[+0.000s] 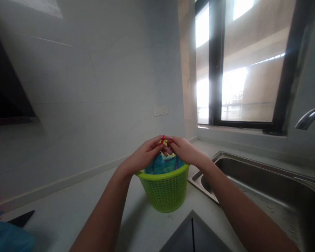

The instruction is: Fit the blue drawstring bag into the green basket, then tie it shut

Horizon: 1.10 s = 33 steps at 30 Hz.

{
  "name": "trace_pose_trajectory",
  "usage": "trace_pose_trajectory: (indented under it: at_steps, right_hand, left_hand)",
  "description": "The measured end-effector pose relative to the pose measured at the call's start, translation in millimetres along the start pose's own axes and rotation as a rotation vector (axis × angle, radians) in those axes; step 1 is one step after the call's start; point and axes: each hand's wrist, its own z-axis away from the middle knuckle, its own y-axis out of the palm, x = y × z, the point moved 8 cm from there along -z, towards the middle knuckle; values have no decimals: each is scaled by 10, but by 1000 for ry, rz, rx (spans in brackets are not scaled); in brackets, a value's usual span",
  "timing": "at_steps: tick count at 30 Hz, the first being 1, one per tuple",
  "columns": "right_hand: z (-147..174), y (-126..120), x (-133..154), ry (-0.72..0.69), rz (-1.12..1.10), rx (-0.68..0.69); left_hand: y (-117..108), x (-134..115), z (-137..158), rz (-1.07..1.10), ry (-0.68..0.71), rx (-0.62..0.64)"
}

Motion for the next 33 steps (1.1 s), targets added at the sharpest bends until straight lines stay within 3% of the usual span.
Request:
trace_pose_trajectory:
  at_steps: [9,14,20,25,33]
  right_hand:
    - [66,-11,63,-14,-135,-14]
    - [69,98,160,-50,-222,164]
    - [92,185,180,-13,-414,312]
    - [104,159,139,55,-457,281]
    - [60,67,153,-14,-282,175]
  left_hand:
    - [110,-35,36,19,-28,73]
    - [104,-16,61,-39,-35,38]
    - [176,-5,92,-129,-77,106]
    - [199,47,78,-214,-92,155]
    - [195,37,94,-292,-114,160]
